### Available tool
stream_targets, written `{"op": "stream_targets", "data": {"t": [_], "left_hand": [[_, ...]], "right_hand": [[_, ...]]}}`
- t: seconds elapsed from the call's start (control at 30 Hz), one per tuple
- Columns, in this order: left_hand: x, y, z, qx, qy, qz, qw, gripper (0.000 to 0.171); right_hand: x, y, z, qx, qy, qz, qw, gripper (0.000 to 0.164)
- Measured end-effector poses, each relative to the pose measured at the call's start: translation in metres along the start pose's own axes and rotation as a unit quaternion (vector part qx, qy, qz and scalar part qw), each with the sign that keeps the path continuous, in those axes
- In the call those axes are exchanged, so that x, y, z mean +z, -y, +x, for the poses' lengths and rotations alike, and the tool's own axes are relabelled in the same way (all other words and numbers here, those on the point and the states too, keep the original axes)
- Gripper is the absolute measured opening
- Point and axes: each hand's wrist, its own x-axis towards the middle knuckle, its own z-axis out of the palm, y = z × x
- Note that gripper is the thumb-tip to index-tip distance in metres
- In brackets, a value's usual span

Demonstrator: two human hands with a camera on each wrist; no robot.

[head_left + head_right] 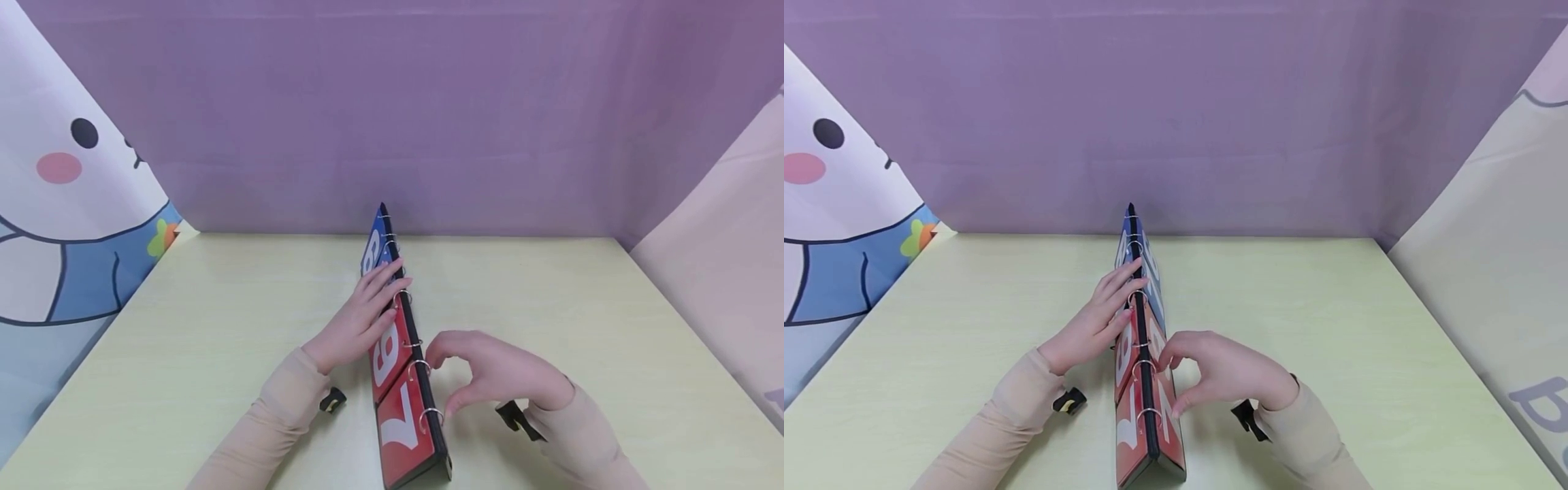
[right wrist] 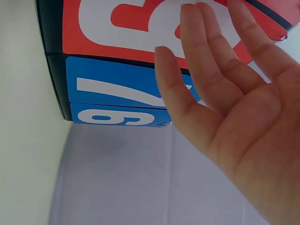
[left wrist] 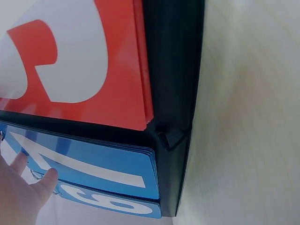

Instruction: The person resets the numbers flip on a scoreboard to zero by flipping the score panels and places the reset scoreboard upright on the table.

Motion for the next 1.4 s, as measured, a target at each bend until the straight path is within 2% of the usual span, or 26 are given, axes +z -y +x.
{"op": "stream_targets", "data": {"t": [0.1,0.37,0.73,1.07,1.4], "left_hand": [[0.000,0.000,0.000,0.004,-0.005,0.001,1.0000,0.049],[0.001,0.002,0.000,0.010,-0.007,0.002,0.9999,0.048],[0.001,0.003,0.000,0.020,-0.010,0.008,0.9997,0.048],[0.002,0.003,0.000,0.008,-0.004,0.004,1.0000,0.047],[0.002,0.002,0.000,0.005,-0.004,0.003,1.0000,0.047]], "right_hand": [[0.001,-0.002,0.001,-0.010,0.016,0.015,1.000,0.040],[0.002,0.001,0.002,0.030,0.051,0.030,0.998,0.036],[-0.001,-0.007,0.001,0.032,0.084,0.058,0.994,0.028],[-0.003,-0.016,-0.003,0.109,0.151,0.140,0.972,0.028],[-0.005,-0.019,-0.004,0.175,0.098,0.113,0.973,0.021]]}}
